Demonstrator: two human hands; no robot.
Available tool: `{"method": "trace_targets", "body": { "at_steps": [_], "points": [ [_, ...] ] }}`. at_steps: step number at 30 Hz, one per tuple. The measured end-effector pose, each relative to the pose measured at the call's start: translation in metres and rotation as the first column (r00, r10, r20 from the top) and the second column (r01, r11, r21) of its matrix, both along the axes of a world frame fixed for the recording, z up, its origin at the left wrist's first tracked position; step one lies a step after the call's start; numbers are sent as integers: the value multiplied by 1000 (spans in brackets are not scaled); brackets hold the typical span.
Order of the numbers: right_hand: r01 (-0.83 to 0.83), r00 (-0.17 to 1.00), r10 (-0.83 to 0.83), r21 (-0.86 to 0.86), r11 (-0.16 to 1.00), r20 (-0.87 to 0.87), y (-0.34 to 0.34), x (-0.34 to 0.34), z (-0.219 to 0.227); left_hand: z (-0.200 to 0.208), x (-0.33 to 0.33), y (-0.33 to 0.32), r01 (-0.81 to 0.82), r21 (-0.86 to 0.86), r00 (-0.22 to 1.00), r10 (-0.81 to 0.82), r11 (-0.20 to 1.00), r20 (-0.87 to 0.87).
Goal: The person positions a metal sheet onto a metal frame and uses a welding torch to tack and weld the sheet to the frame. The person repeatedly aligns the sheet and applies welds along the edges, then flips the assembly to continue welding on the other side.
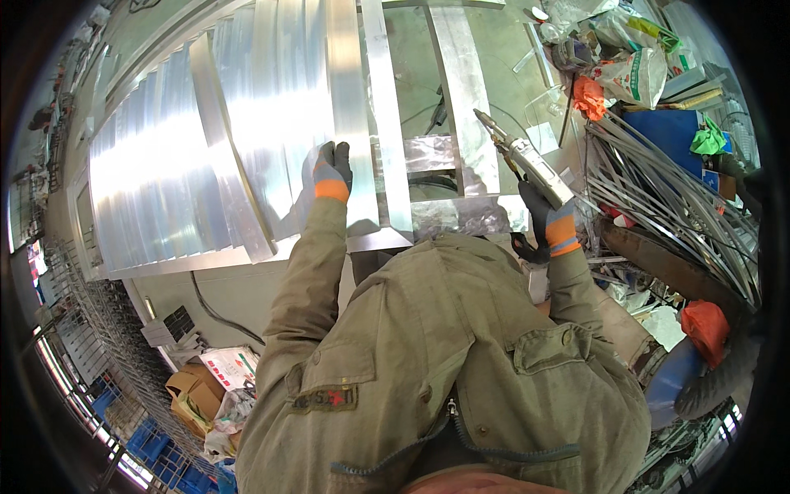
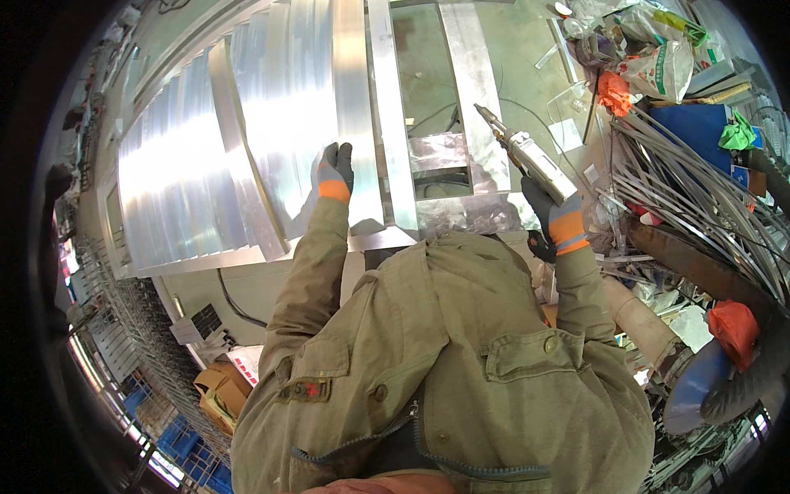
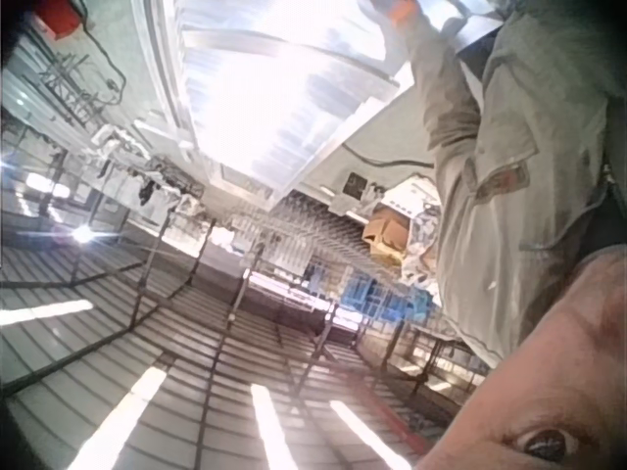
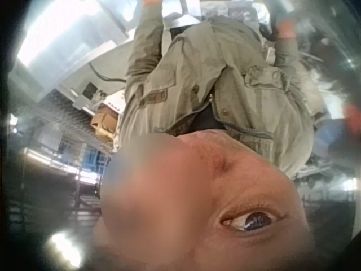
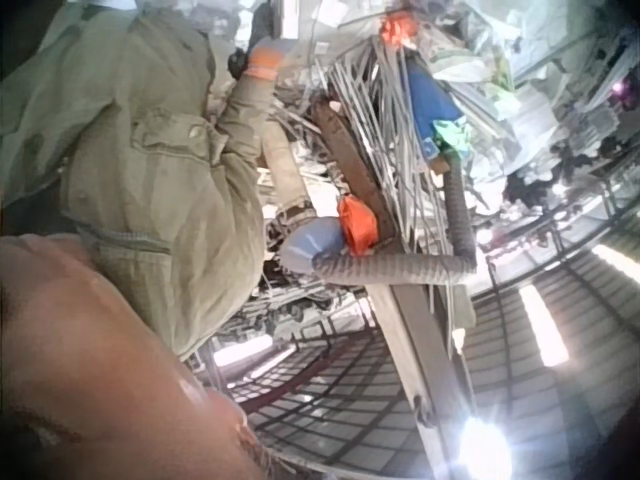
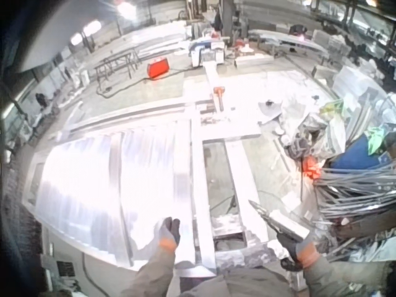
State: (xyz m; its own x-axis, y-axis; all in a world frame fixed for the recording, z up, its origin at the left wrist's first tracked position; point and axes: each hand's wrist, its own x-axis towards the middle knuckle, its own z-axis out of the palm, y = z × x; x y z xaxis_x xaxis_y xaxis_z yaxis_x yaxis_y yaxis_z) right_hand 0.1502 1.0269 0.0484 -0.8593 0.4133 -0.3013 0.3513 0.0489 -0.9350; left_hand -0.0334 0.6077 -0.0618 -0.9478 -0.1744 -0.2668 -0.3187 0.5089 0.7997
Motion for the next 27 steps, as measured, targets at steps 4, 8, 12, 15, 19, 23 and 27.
{"method": "trace_targets", "body": {
  "at_steps": [4,8,12,15,19,23,27],
  "points": [
    [66,998,-68,-148,987,-15,0,2,-7,-2,2,12,7,25,1000,-7,1000,-5],
    [-98,995,100,180,979,2,2,1,0,-9,5,20,30,-166,1000,-31,986,-5],
    [-44,997,51,126,991,-50,-2,-1,4,-8,1,22,123,-236,992,-116,964,43],
    [-61,998,64,123,991,-27,0,-4,7,4,-13,15,249,-330,965,-203,911,167],
    [-108,994,113,188,976,-15,-1,-16,13,26,-33,19,379,-467,897,-193,799,398],
    [-157,986,166,276,948,-9,-6,-32,20,33,-38,20,346,-449,891,-139,824,433],
    [-260,959,278,243,935,-45,-4,-47,33,22,-53,10,471,-477,858,-258,742,445]
  ]
}}
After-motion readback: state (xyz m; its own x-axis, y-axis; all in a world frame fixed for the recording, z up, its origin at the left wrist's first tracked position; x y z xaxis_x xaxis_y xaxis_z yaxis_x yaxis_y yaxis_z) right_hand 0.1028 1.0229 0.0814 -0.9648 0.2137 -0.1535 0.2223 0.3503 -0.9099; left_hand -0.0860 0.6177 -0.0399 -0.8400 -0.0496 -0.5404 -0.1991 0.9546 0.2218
